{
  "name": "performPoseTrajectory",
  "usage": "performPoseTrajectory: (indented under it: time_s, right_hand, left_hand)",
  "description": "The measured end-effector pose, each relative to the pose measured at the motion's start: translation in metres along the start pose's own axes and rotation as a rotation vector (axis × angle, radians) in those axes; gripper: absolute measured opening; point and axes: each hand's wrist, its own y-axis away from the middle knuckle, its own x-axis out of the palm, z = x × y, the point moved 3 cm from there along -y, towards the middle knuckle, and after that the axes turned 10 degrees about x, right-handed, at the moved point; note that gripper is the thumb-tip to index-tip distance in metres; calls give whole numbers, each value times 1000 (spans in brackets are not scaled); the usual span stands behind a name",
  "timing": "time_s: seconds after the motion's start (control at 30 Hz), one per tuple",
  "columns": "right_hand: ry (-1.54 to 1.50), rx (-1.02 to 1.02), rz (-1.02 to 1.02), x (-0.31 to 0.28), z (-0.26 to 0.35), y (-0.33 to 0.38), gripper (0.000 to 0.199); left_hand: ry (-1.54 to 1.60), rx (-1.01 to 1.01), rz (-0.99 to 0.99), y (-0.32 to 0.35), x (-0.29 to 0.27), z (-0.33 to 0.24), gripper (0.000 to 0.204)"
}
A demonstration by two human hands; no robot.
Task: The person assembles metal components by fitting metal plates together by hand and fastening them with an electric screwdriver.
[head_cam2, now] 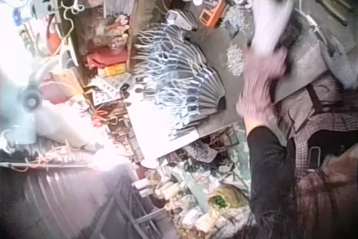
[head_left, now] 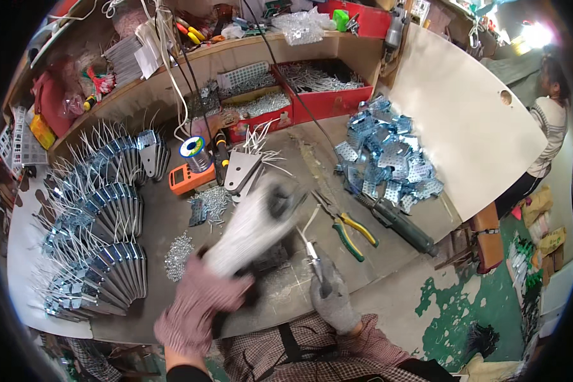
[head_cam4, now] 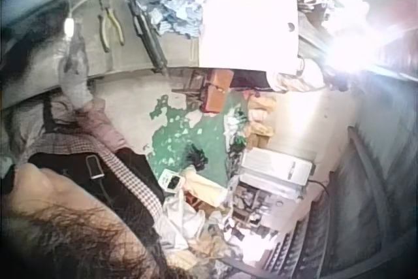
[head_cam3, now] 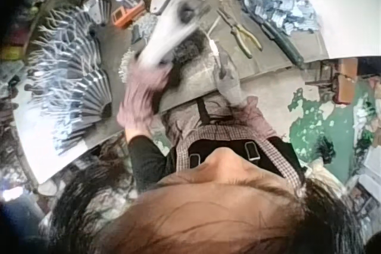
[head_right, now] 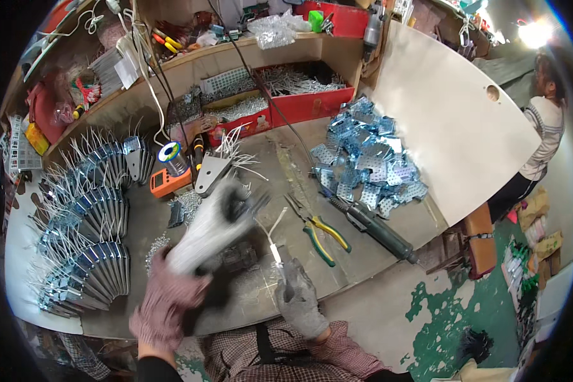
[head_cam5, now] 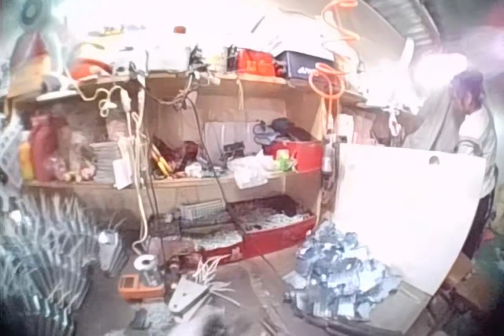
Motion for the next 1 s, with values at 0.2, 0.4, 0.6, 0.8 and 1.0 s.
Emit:
performPoseTrajectory:
  time_s: [0.2, 0.4, 0.6, 0.8, 1.0]
  right_hand:
    - [-326, 51, 186, 7, 22, 1, 60]
    - [-672, 313, 664, 23, 70, -12, 67]
    - [-884, 469, 898, 36, 101, 7, 72]
    - [-853, 498, 987, 39, 96, 9, 70]
    - [-760, 539, 866, 45, 101, 19, 68]
  left_hand:
    - [-72, -570, 163, 199, -35, 11, 35]
    - [286, -490, -17, 176, -37, -22, 33]
    - [253, -467, -173, 189, -46, -19, 29]
    - [373, -461, -83, 195, -52, -7, 34]
    - [-579, -109, -5, 182, -41, -25, 35]
